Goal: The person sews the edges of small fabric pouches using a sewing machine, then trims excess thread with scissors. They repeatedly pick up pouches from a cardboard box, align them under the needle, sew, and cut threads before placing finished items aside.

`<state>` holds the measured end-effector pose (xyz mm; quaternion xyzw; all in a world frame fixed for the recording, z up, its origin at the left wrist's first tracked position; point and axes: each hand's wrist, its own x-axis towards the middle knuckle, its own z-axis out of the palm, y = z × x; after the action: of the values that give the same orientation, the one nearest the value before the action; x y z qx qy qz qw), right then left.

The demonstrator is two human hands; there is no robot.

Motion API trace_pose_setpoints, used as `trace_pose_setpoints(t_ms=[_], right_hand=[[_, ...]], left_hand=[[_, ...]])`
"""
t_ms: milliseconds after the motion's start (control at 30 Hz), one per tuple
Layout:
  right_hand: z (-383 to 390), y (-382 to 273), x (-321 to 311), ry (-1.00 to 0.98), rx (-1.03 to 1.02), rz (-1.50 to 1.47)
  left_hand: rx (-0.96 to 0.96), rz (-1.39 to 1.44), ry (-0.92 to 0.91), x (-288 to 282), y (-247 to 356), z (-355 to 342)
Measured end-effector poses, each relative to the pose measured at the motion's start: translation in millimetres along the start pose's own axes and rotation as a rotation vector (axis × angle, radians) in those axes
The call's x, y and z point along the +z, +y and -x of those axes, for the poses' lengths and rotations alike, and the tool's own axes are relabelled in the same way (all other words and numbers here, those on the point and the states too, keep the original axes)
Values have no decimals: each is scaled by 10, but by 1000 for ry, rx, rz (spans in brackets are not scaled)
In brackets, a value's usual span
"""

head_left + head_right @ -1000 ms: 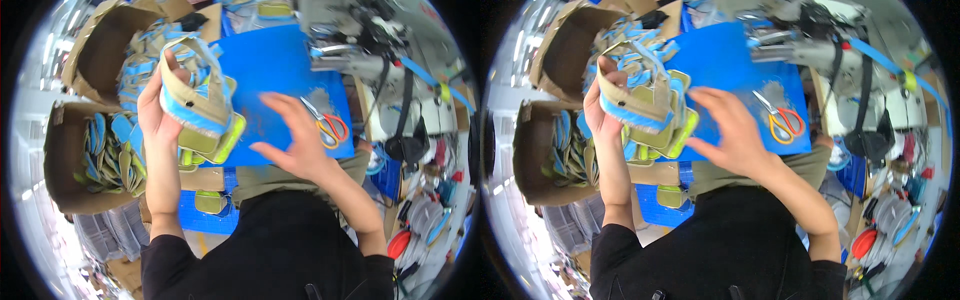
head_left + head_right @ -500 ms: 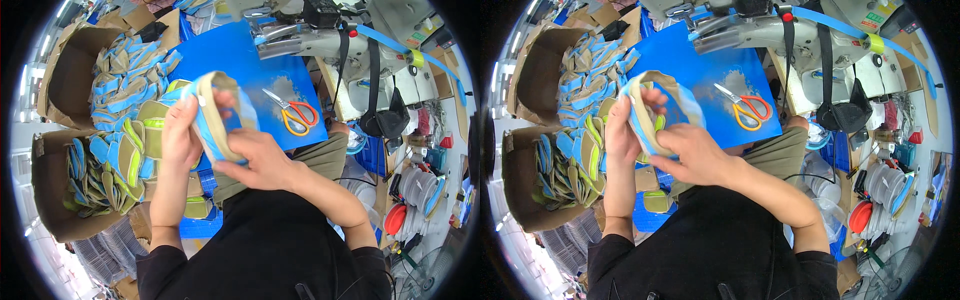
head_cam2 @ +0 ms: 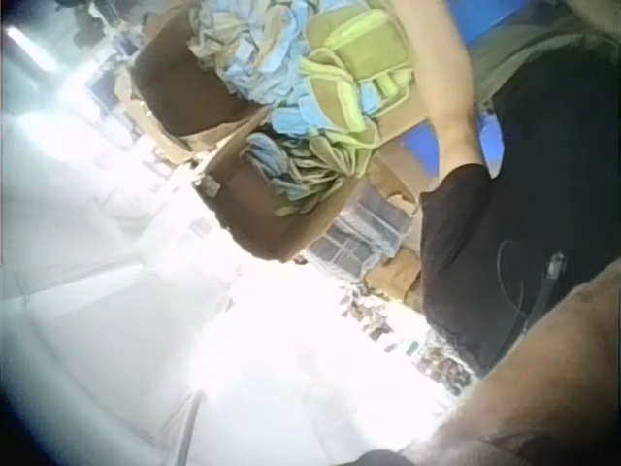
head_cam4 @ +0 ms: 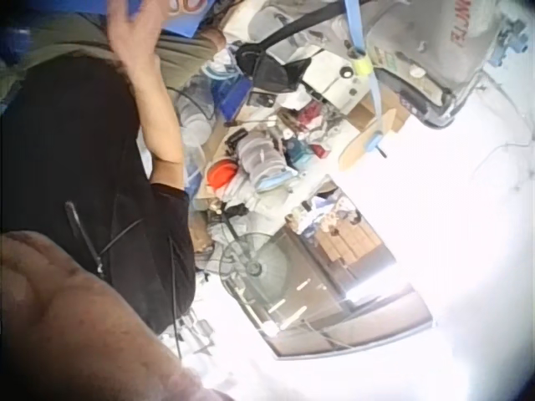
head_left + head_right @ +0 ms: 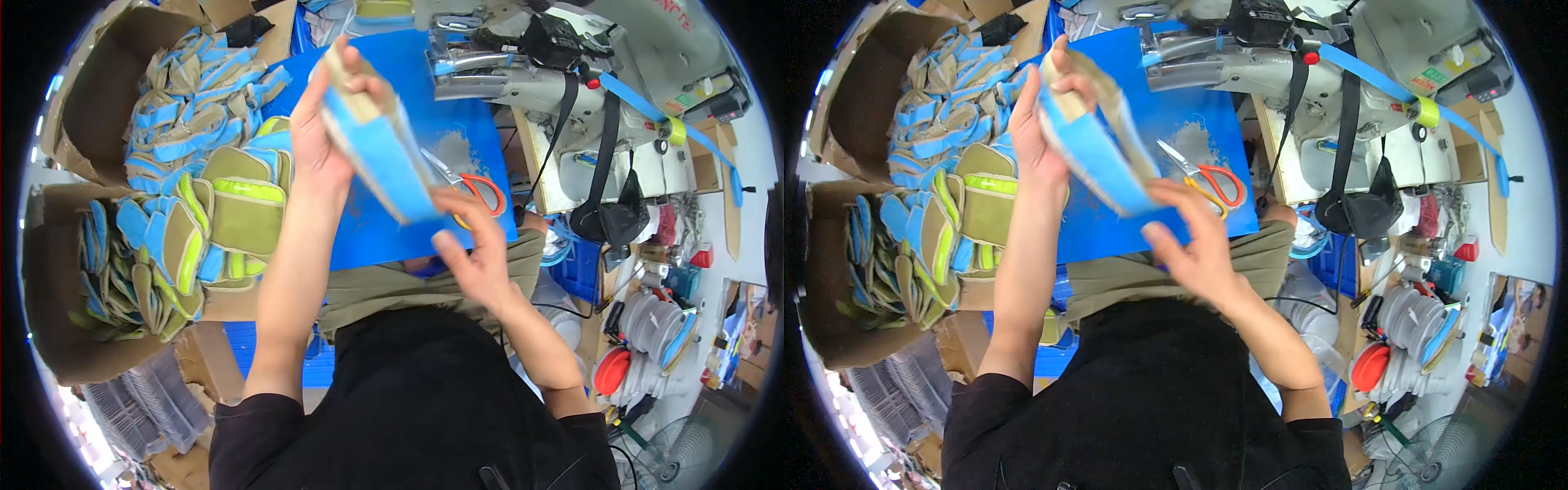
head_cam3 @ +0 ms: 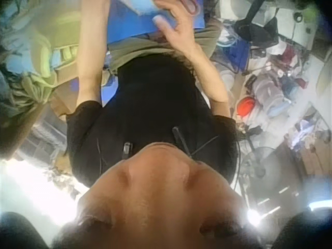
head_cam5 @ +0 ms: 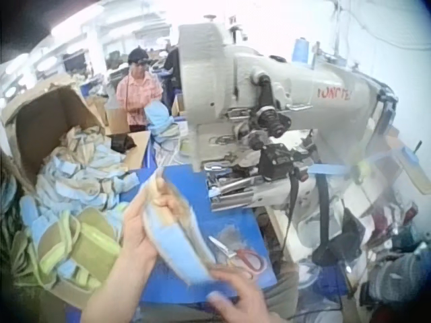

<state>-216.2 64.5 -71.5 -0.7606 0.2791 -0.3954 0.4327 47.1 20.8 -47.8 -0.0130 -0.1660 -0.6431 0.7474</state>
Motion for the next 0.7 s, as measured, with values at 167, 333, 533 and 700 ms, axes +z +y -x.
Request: trace_pose_setpoints(t_ms=[167,333,533,700], right_hand=[[311,770,-356,-21,164,473],[347,910,-309,-183,262,665],[269,1007,-281,-251,457,505],[415,1057,-366,-218,797,-244]], left_hand=[[314,-1069,291,-64,-439,-405],[623,-1322,285,-112,-632,-520],[410,-1411,384,133,-592,-291],[240,-1432,185,116,-577,68]])
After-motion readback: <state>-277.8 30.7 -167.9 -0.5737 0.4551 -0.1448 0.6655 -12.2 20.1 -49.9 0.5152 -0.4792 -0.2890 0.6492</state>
